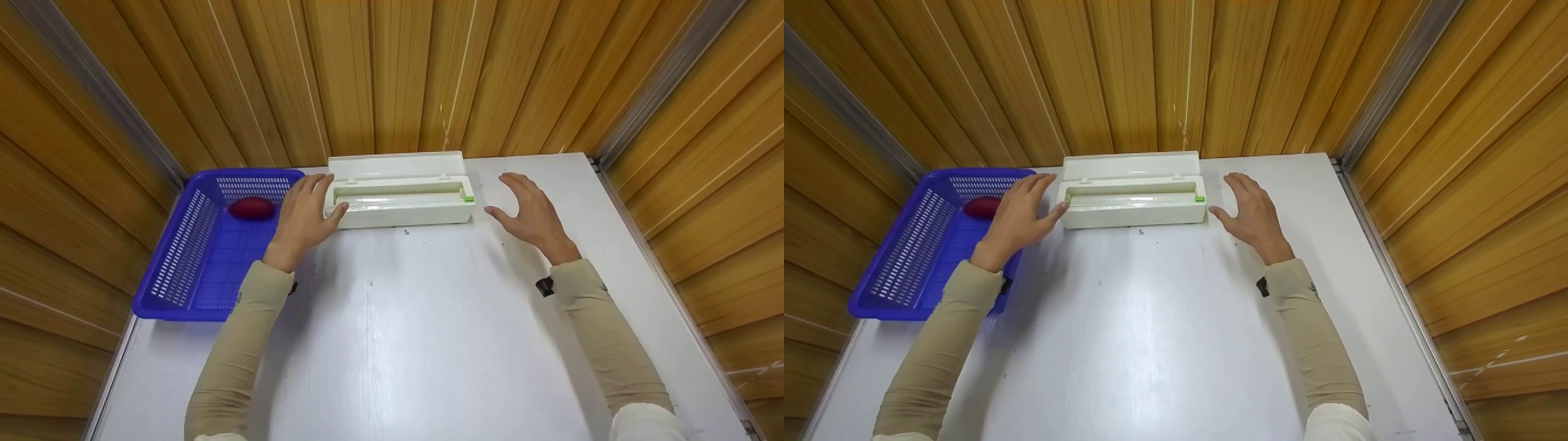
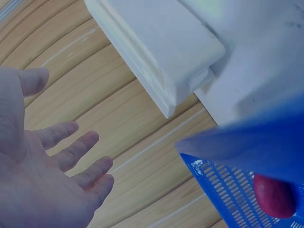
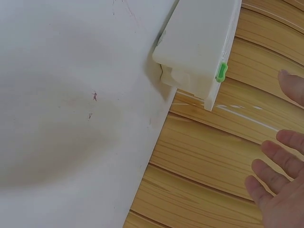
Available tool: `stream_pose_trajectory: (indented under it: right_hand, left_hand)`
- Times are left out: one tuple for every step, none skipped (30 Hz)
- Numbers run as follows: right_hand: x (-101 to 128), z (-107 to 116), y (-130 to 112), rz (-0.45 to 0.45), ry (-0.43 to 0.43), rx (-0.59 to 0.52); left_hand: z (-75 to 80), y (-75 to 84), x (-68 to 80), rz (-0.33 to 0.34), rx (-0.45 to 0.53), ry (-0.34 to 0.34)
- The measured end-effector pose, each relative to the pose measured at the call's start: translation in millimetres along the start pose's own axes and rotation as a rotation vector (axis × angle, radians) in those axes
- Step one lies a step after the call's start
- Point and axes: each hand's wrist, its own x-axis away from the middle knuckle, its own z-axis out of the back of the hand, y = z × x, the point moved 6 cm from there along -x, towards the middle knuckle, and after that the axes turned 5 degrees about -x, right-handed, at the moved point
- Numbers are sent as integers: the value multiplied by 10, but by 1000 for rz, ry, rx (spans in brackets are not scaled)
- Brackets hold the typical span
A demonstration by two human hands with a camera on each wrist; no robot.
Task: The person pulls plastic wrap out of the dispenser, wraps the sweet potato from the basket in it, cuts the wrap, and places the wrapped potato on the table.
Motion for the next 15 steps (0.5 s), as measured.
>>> stream_pose_trajectory:
  right_hand:
    - [1, 0, -8, 7, 7, -3]
    - [2, 0, -18, 14, 13, -6]
    - [2, -1, -27, 18, 17, -7]
    - [2, -6, -34, 18, 16, -7]
    - [1, -13, -41, 18, 13, -5]
    - [1, -20, -50, 18, 10, -5]
    - [1, -27, -58, 16, 5, -5]
    - [0, -35, -66, 15, 1, -5]
    - [-2, -45, -72, 16, -1, -7]
    - [-3, -54, -78, 17, -3, -9]
    - [-2, -62, -85, 17, -5, -9]
    - [-2, -70, -93, 17, -6, -11]
    - [-3, -78, -98, 16, -7, -13]
    - [-3, -87, -102, 15, -9, -15]
    - [-3, -96, -108, 12, -11, -18]
  left_hand:
    - [-3, 23, -5, -8, 3, 4]
    - [-10, 41, -11, -14, 7, 7]
    - [-20, 57, -15, -18, 8, 9]
    - [-33, 69, -18, -20, 8, 9]
    - [-48, 78, -22, -21, 7, 8]
    - [-62, 87, -23, -23, 3, 7]
    - [-74, 96, -24, -25, 1, 10]
    - [-91, 103, -25, -28, -1, 12]
    - [-103, 111, -26, -31, -4, 15]
    - [-115, 119, -28, -34, -7, 17]
    - [-127, 126, -31, -35, -9, 20]
    - [-139, 133, -34, -34, -11, 22]
    - [-150, 139, -37, -32, -12, 21]
    - [-162, 144, -40, -30, -15, 20]
    - [-173, 151, -44, -27, -18, 19]
